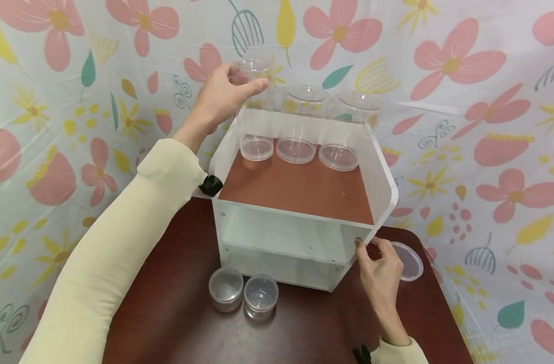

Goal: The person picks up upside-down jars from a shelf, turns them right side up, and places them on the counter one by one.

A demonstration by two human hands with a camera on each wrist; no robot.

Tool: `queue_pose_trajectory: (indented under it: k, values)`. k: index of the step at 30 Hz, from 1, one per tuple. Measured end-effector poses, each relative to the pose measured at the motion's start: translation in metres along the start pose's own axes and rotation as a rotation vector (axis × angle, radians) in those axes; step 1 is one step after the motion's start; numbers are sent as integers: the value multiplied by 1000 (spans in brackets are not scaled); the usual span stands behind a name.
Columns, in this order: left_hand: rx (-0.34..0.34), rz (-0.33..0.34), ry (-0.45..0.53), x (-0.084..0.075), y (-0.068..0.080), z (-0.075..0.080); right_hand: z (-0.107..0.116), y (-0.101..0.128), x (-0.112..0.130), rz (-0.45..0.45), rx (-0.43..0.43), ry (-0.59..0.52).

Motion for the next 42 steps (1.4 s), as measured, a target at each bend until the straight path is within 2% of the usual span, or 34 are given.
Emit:
queue_pose_trajectory:
  k: [6, 21, 33, 39, 42]
  values:
    - [37, -38, 41, 0, 13, 2, 0, -1, -3, 11, -6, -4]
    - [76, -136, -31, -4, 45, 6, -4, -4, -8, 20, -21, 0]
    - [131, -151, 105, 2, 69, 15, -6, -5, -8, 24, -29, 12]
    - [131, -168, 117, 4, 82, 18, -6, -6, -8, 30, -31, 20]
    - [143, -181, 162, 7, 87, 18, -6, -5, -9, 28, -28, 20]
Point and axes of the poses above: each hand's wrist, its own y-axis away from the middle knuckle, its own z-axis out of the back of the hand, x = y × z, the point moved 1 cm from there along -y, towards the middle knuckle, and after that the axes turned 11 degrees about -x, right-handed, at the moved point
